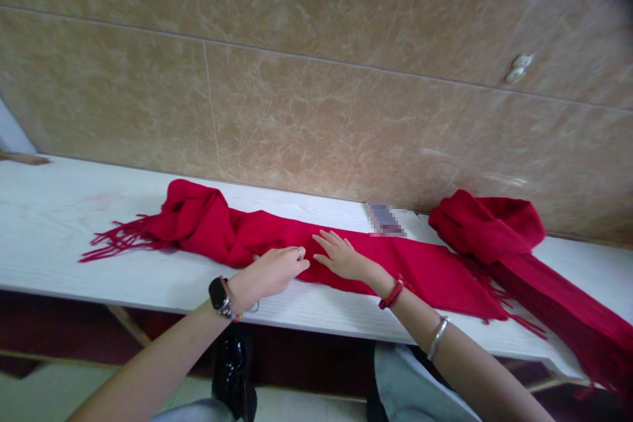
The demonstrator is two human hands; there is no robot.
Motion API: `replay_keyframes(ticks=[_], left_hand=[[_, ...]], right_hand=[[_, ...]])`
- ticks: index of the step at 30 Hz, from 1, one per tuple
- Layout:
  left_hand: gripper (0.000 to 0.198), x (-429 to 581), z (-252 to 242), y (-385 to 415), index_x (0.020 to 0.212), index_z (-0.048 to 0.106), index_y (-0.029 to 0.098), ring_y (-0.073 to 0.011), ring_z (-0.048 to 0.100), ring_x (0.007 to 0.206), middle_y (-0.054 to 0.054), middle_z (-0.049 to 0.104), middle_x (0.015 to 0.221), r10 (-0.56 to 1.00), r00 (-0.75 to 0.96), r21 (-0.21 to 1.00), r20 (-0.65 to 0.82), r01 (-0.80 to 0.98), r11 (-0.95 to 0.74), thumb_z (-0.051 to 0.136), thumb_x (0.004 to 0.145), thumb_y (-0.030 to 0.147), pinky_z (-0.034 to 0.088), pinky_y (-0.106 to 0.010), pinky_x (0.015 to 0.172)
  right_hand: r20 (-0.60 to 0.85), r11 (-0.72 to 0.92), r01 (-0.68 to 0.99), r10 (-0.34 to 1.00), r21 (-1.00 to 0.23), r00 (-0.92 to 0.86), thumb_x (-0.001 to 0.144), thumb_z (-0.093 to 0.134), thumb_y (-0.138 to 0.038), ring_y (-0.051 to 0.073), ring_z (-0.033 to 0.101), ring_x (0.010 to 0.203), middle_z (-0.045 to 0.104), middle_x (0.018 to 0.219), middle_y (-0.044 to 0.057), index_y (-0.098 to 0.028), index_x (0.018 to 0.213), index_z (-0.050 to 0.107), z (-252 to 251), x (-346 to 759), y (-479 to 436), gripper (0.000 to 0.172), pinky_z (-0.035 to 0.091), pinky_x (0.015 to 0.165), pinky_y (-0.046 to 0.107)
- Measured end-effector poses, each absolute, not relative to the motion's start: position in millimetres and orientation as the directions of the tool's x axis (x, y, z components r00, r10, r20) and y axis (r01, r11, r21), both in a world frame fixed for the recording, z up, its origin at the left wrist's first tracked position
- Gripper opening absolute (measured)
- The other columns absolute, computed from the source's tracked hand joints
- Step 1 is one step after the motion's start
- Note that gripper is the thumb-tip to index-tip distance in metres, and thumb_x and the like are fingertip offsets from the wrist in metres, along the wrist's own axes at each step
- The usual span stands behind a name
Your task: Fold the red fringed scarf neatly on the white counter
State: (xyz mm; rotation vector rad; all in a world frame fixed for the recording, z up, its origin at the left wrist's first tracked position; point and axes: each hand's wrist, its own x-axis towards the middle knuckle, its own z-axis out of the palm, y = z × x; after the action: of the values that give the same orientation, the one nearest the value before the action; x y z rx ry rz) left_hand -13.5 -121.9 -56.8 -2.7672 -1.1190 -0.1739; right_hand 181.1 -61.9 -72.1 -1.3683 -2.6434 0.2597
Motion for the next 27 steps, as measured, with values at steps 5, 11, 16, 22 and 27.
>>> replay_keyframes(ticks=[5, 11, 16, 22, 27], left_hand=[[0.034, -19, -41, -119, 0.104, 0.06, 0.02, -0.0173, 0.055, 0.096, -0.004, 0.06, 0.104, 0.63, 0.776, 0.055, 0.033, 0.628, -0.776, 0.047, 0.077, 0.003, 0.042, -0.025, 0.084], [0.025, -11, -24, -106, 0.1, 0.063, 0.016, -0.0175, 0.056, 0.093, -0.006, 0.062, 0.099, 0.696, 0.714, 0.048, 0.078, 0.695, -0.718, 0.042, 0.086, 0.013, 0.041, -0.027, 0.086], [0.037, 24, -39, -87, 0.121, 0.052, 0.014, -0.0207, 0.043, 0.121, -0.013, 0.047, 0.131, 0.79, 0.579, 0.032, 0.202, 0.802, -0.596, 0.033, 0.09, 0.017, 0.032, -0.032, 0.1], [0.063, 39, -50, -74, 0.143, 0.019, 0.027, -0.0301, 0.004, 0.137, -0.009, 0.006, 0.15, 0.839, 0.449, 0.199, -0.309, 0.893, -0.404, 0.039, 0.087, 0.049, 0.012, -0.054, 0.104], [0.071, 32, -51, -77, 0.144, 0.013, 0.028, -0.0289, -0.003, 0.137, -0.006, -0.001, 0.15, 0.836, 0.457, 0.184, -0.304, 0.889, -0.419, 0.036, 0.083, 0.058, 0.003, -0.056, 0.105]], right_hand=[[0.068, 0.589, 0.797, 0.808, -0.132, -0.585, 0.093, 0.027, -0.041, 0.027, 0.017, 0.136, 0.024, 0.148, 0.008, -0.021, 0.139, 0.031, -79, 188, -81, 0.05, 0.019, 0.105, 0.054], [0.141, 0.578, 0.805, 0.815, -0.133, -0.562, 0.093, 0.028, -0.044, 0.028, 0.015, 0.136, 0.023, 0.148, 0.009, -0.022, 0.14, 0.029, -65, 197, -87, 0.052, 0.019, 0.104, 0.058], [0.121, 0.472, 0.872, 0.88, -0.13, -0.459, 0.092, 0.03, -0.046, 0.032, 0.014, 0.136, 0.023, 0.148, 0.01, -0.019, 0.141, 0.027, -65, 219, -90, 0.056, 0.02, 0.102, 0.061], [0.088, 0.465, 0.881, 0.884, -0.087, -0.459, 0.093, 0.028, -0.043, 0.028, 0.02, 0.135, 0.027, 0.146, 0.013, -0.015, 0.139, 0.031, -79, 234, -92, 0.053, 0.023, 0.104, 0.054], [0.058, 0.512, 0.857, 0.855, 0.058, -0.515, 0.093, 0.031, -0.039, 0.028, 0.021, 0.134, 0.027, 0.146, 0.012, -0.024, 0.137, 0.034, -77, 259, -95, 0.046, 0.028, 0.1, 0.055]])
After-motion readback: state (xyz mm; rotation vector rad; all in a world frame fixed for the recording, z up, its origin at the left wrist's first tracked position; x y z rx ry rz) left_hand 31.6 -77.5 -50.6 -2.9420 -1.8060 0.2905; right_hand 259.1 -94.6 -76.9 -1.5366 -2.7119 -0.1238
